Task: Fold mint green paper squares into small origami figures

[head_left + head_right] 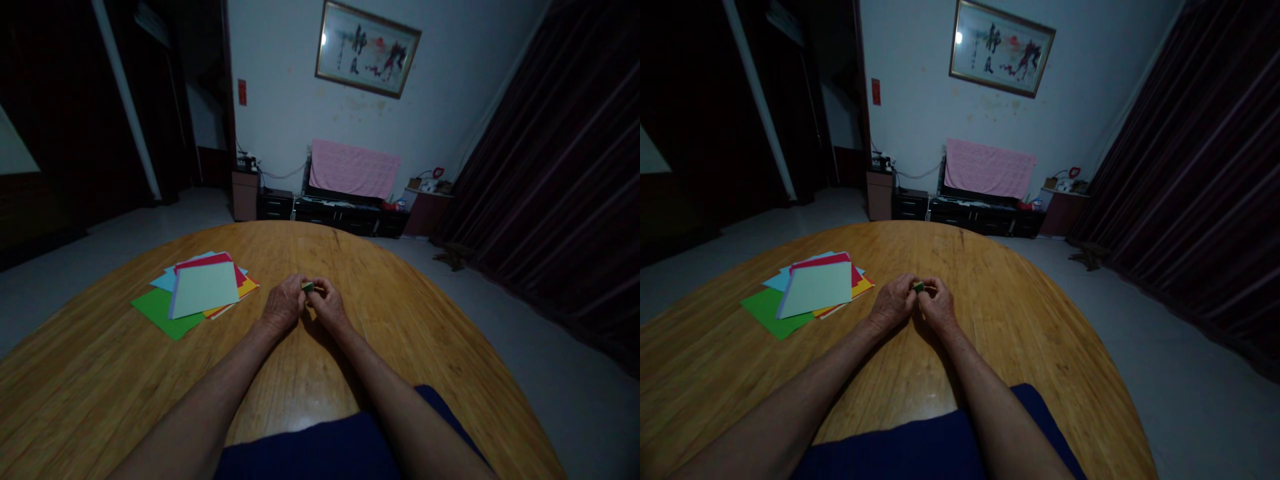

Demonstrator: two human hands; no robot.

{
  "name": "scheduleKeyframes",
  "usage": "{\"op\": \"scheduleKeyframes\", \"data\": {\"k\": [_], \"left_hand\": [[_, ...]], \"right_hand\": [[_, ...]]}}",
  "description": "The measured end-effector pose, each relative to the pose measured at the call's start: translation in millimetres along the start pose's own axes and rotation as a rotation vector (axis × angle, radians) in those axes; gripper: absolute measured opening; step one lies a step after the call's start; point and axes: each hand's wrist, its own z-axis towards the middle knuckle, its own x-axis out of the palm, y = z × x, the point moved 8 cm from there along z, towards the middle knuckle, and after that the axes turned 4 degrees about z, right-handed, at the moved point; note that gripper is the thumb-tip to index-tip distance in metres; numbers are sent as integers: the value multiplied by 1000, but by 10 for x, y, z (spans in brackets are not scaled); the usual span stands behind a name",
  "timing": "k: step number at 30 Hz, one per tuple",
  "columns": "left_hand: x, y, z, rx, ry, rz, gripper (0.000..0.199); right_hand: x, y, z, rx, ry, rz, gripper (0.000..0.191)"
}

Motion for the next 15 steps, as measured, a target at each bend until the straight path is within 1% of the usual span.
{"op": "scheduleKeyframes", "data": {"k": [5,11,13,15], "left_hand": [[8,-9,-18,-12,-12,-13,20],[26,-73,-51,12,-49,-71,20],[20,-68,-57,15,-80,-95,20],[-2,-44,-57,13,-122,-113,19]], "right_hand": [[67,-52,6,-22,39,36,25],[16,51,-5,-112,10,-91,19],[6,37,7,-97,-1,-41,20],[1,-19,21,-27,-13,88,26]]}}
